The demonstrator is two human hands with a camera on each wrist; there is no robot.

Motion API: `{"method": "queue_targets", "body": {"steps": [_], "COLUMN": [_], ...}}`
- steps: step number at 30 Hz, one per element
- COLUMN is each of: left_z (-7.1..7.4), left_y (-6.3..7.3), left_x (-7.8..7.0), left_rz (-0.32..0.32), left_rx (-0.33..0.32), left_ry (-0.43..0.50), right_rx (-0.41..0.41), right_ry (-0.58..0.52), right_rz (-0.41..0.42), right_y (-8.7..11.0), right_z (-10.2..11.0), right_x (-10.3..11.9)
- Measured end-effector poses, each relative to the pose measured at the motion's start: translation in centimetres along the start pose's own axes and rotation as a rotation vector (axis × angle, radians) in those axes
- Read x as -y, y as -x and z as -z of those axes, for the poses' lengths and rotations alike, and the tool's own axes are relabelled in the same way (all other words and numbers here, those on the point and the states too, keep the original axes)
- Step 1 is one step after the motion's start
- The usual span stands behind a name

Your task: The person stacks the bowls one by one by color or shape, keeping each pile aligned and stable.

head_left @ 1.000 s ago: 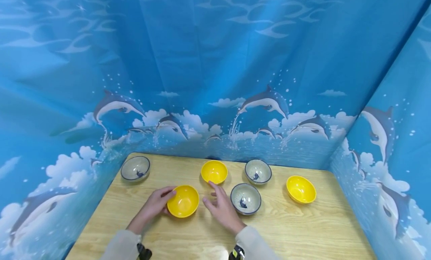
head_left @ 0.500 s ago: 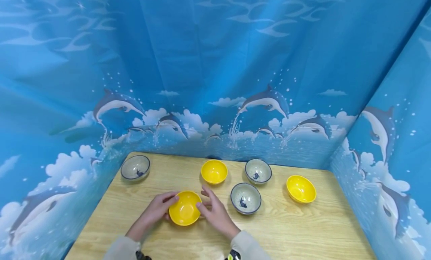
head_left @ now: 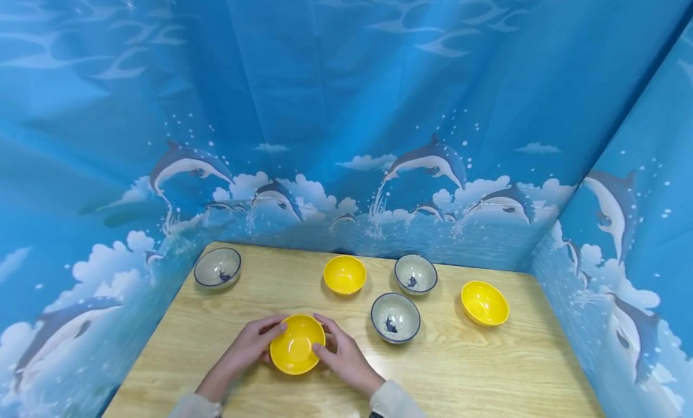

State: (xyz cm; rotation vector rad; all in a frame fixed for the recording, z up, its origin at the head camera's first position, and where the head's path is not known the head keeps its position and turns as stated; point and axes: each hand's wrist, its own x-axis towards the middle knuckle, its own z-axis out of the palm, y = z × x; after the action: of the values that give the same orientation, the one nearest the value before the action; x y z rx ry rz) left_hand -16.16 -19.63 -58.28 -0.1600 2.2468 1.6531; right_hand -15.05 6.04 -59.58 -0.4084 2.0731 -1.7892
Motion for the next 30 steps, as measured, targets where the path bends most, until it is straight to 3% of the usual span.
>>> {"method": "queue_targets", "body": {"steps": [6, 17, 30], "left_z": [-0.1, -0.6, -1.0], "left_y": [0.6, 1.8, 2.4], "left_x": [0.7, 1.7, 2.4], "left_rz": [0.005, 0.044, 0.091], "left_rx": [0.021, 0.055, 0.053], "left_ry": [-0.009, 0.066, 0.093], "right_rx": [0.044, 0.074, 0.100], "right_ry": [-0.084, -0.160, -0.148], "right_rz": [-0.003, -0.016, -0.011], "right_y": [0.6, 1.9, 2.3], "right_z": [-0.3, -0.5, -0.6], "right_x": [-0.5, -0.6, -1.4]}}
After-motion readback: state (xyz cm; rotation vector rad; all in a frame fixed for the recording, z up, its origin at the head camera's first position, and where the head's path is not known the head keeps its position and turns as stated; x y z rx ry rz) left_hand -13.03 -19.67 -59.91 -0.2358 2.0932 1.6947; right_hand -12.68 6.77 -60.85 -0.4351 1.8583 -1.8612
